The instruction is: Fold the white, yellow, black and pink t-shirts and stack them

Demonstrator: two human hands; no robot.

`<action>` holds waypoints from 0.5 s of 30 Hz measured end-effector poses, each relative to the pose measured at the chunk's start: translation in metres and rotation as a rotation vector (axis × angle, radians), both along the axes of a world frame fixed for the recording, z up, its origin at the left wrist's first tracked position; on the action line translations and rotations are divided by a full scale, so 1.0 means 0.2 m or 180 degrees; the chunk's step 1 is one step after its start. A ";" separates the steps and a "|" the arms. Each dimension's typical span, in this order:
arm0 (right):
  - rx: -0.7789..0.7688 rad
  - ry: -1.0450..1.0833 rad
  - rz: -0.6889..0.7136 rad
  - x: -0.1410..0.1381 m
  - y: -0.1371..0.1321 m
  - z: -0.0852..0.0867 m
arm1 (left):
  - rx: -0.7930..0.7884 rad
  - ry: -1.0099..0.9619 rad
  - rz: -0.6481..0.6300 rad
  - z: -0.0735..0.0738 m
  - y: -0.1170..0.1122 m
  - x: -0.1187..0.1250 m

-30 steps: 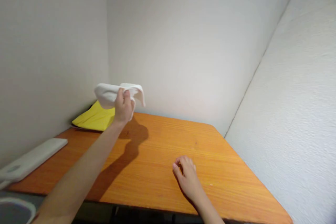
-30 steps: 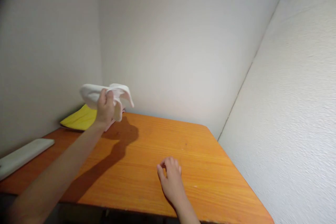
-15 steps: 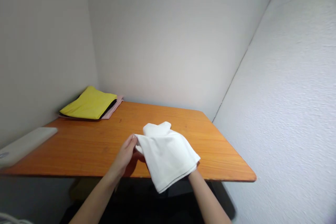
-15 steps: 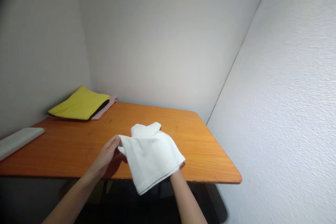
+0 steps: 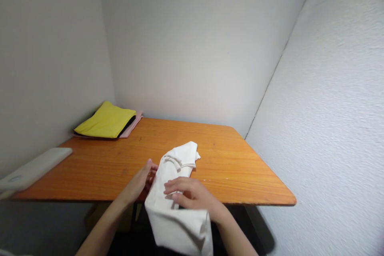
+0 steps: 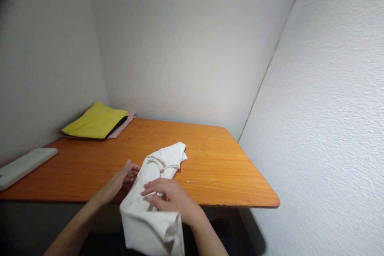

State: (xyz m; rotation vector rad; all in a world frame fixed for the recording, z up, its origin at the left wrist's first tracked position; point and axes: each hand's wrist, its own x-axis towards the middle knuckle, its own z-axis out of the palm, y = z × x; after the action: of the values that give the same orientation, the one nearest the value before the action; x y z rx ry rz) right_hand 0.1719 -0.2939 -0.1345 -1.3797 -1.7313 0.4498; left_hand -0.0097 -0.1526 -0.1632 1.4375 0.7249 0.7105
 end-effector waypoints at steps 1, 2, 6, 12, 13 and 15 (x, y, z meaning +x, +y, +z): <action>-0.0024 0.0123 0.0040 0.01 0.01 0.01 | 0.0220 0.0053 0.0024 -0.01 0.00 0.02; -0.0033 0.0271 -0.0062 0.02 0.02 0.01 | 0.0493 0.0106 0.0126 -0.02 -0.01 0.05; -0.0091 0.0178 -0.1396 0.12 0.07 -0.05 | 0.1342 0.0107 0.0058 0.01 -0.11 0.10; -0.0075 -0.0437 -0.2414 0.19 0.09 -0.21 | 0.1236 0.0202 -0.0248 0.03 -0.24 0.09; -0.0052 -0.0299 -0.2326 0.18 0.10 -0.22 | 0.1098 0.0180 -0.0293 0.03 -0.25 0.08; 0.0063 0.0111 -0.2001 0.14 0.10 -0.21 | 0.0760 0.0140 -0.0406 0.04 -0.27 0.06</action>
State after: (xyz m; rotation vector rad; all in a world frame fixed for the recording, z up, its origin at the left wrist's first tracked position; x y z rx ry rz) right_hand 0.1998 -0.2746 -0.1769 -1.7867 -1.1779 0.1023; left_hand 0.0028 -0.2059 -0.1557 1.7056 0.5903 0.6849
